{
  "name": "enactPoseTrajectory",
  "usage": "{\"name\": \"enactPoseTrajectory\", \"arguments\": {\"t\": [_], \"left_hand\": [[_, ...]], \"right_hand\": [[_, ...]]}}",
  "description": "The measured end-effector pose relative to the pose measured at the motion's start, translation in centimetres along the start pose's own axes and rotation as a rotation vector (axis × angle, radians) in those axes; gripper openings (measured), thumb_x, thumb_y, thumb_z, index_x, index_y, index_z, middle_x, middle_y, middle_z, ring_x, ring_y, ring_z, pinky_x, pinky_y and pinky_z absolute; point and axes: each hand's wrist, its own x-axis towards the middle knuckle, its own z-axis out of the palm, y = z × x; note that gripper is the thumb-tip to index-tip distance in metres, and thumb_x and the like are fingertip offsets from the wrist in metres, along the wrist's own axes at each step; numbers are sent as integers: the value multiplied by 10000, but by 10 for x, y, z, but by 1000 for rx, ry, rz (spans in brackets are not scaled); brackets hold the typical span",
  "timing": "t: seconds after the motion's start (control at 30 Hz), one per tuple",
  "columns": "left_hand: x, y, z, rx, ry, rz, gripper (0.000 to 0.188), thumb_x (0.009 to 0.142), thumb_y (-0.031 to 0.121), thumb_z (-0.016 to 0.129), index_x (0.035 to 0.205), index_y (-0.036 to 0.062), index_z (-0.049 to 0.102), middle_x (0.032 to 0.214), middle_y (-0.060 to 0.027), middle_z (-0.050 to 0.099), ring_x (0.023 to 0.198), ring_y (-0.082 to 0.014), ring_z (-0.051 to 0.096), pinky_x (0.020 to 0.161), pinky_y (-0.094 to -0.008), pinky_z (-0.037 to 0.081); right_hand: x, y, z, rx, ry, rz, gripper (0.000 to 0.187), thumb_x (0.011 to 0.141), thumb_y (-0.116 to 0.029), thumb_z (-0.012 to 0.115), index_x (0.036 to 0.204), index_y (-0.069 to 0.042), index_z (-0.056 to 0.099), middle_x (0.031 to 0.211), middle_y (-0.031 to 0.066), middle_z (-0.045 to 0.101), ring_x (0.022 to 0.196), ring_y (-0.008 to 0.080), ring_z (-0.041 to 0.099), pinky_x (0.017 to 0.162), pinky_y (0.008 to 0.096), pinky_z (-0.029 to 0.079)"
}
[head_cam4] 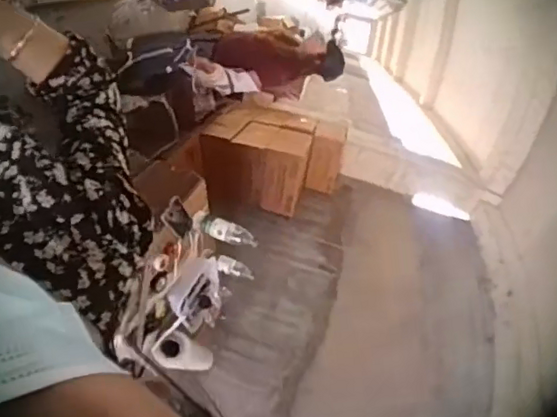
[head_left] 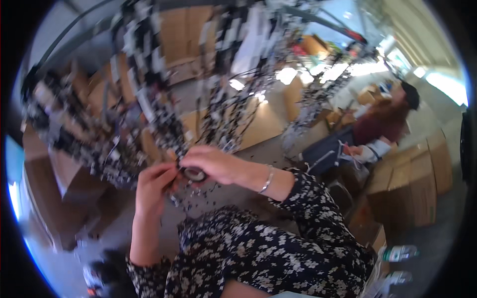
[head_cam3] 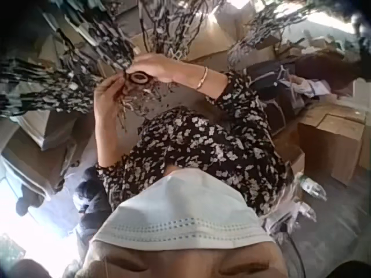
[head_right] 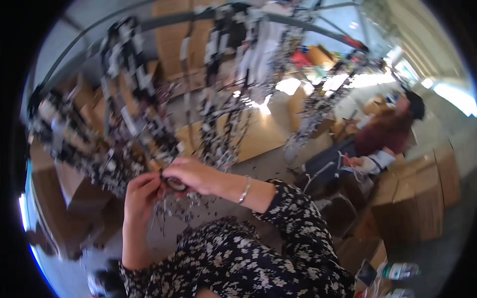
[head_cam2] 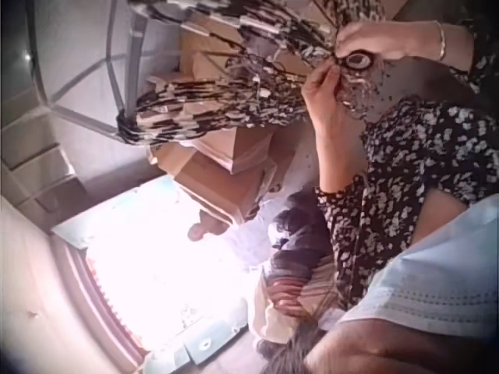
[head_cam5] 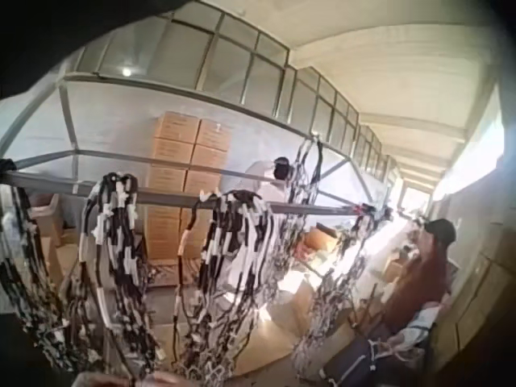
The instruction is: The person wraps electrical tape around wire harnesses hanging from a rack, measures a section of the wires using a metal ruler, and wraps more electrical tape around the wires.
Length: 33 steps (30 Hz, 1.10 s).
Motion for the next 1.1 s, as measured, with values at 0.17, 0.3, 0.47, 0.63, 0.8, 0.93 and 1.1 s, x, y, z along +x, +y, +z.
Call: {"name": "enactPoseTrajectory", "arguments": {"t": [0.17,0.3,0.47,0.63,0.8,0.93,1.1], "left_hand": [[-3,-8,2,42,48,78,165,881,-13,639,1039,-50,661,791,-81,680,607,-101,580,532,-221,434],[-3,-13,17,330,100,251,99,873,-23,654,968,-42,675,773,-56,677,592,-75,559,528,-214,433],[2,-16,31,745,203,560,74,839,-17,671,906,-46,657,726,-92,642,609,-150,583,585,-273,456],[8,-8,31,710,149,586,29,842,-9,673,865,-25,670,730,-115,629,627,-180,582,599,-298,455],[11,4,35,813,53,711,63,839,-24,663,902,-21,668,755,-134,634,646,-248,599,599,-333,464],[14,4,35,862,-2,831,90,816,-71,651,894,-29,661,771,-139,647,651,-287,610,596,-355,473],[27,-12,10,969,54,942,63,825,-54,640,877,-32,669,748,-150,649,643,-280,632,588,-338,488]], "right_hand": [[-6,-12,4,-298,60,-53,263,936,-267,610,943,-5,631,791,40,631,682,126,602,566,299,538],[-17,-25,2,-894,113,-313,312,902,-221,578,774,58,629,584,111,585,500,170,543,508,346,443],[-12,-24,-4,-942,131,-400,308,884,-205,562,775,72,642,558,182,551,486,214,530,528,384,427],[-13,-27,-6,-955,180,-436,271,903,-210,642,824,47,678,613,185,598,516,247,571,543,366,445],[-16,-31,-9,-969,207,-497,233,875,-189,654,833,37,694,640,197,615,530,256,592,552,370,453],[-28,-48,-4,-937,181,-372,194,858,-150,641,818,25,716,626,165,626,535,212,595,549,345,446],[-67,-93,16,-239,-3,-476,187,879,-99,620,790,35,715,702,92,676,608,116,583,597,255,460]]}}
